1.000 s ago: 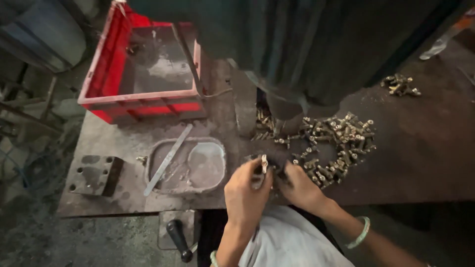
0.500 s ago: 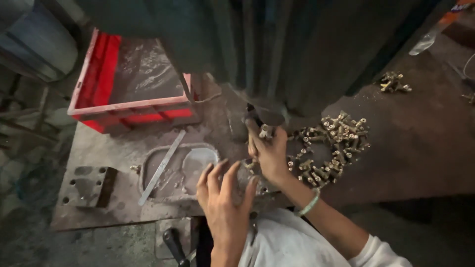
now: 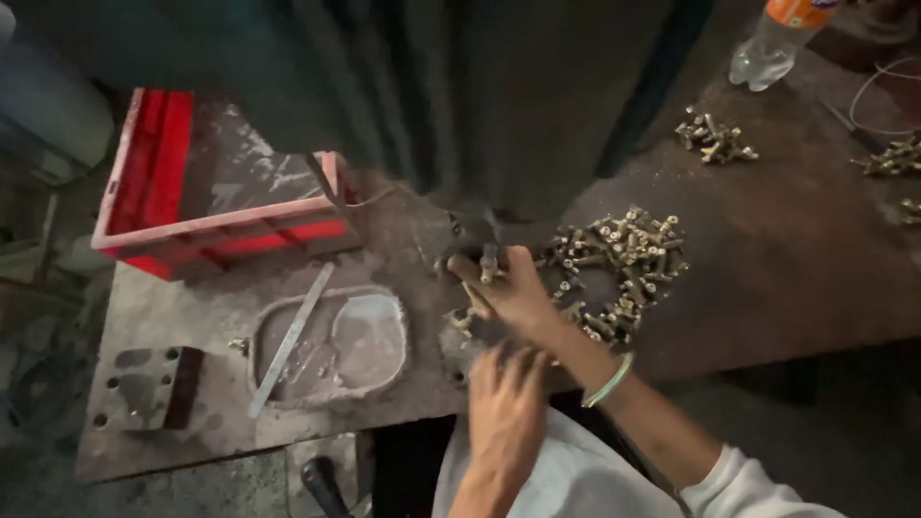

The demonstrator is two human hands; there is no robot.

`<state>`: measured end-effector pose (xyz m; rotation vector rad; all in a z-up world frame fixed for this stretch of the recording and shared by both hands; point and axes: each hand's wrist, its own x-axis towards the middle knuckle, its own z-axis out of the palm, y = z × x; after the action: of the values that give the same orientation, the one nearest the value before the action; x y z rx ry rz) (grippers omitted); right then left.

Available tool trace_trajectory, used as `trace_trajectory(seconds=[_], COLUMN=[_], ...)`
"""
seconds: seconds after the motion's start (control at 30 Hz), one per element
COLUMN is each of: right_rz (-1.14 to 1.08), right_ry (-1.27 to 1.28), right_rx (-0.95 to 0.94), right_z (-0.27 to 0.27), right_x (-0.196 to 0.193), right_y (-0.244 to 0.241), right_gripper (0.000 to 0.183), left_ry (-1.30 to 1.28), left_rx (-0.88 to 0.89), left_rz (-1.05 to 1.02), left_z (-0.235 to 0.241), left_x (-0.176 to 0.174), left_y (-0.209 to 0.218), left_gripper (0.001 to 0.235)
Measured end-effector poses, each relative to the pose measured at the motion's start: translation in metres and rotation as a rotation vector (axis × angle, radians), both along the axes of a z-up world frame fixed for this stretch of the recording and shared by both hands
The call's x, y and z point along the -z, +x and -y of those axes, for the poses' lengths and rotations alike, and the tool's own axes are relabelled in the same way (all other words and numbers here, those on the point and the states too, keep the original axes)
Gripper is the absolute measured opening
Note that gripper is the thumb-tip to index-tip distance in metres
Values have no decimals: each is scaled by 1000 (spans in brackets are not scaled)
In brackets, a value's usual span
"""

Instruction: The person drills brass fittings one at a time on a bench drill press, holding each fitting in a jig under the spinning bit, then dips the drilled fitting into a red crate of water and places it on the table with the finished parts. They repeat this cycle continuously across the workbench.

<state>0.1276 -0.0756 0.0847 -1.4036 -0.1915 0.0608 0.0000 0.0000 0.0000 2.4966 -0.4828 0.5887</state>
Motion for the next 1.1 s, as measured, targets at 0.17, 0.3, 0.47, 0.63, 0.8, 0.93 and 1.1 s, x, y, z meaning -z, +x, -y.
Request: trace_trajectory(seconds=[0.17, 0.3, 0.47, 0.63, 0.8, 0.93, 1.1], right_rz=[-54, 28, 236, -101, -85, -45, -93], right_ry=[-184, -131, -457, -630, -546, -638, -661], right_rx=[-108, -54, -66, -551, -743, -675, -578], right_z=[6, 1, 21, 37, 46, 42, 46], right_x=[15, 19, 5, -21, -21, -21, -23], right_y=[5, 3, 21, 48, 53, 49, 47], right_gripper=[24, 33, 31, 33, 40, 40, 39], left_ry=[58, 321, -259, -1201, -691, 4, -95], left_rx=[246, 156, 197, 187, 52, 24, -58], left_rz=[80, -75, -288, -1192, -213, 399, 15], left_z=[80, 117, 96, 25, -6, -19, -25], left_x=[14, 15, 50, -13, -132, -50, -42], left_y=[97, 154, 113, 19, -14, 18, 6], left_gripper=[50, 31, 14, 27, 20, 38, 54])
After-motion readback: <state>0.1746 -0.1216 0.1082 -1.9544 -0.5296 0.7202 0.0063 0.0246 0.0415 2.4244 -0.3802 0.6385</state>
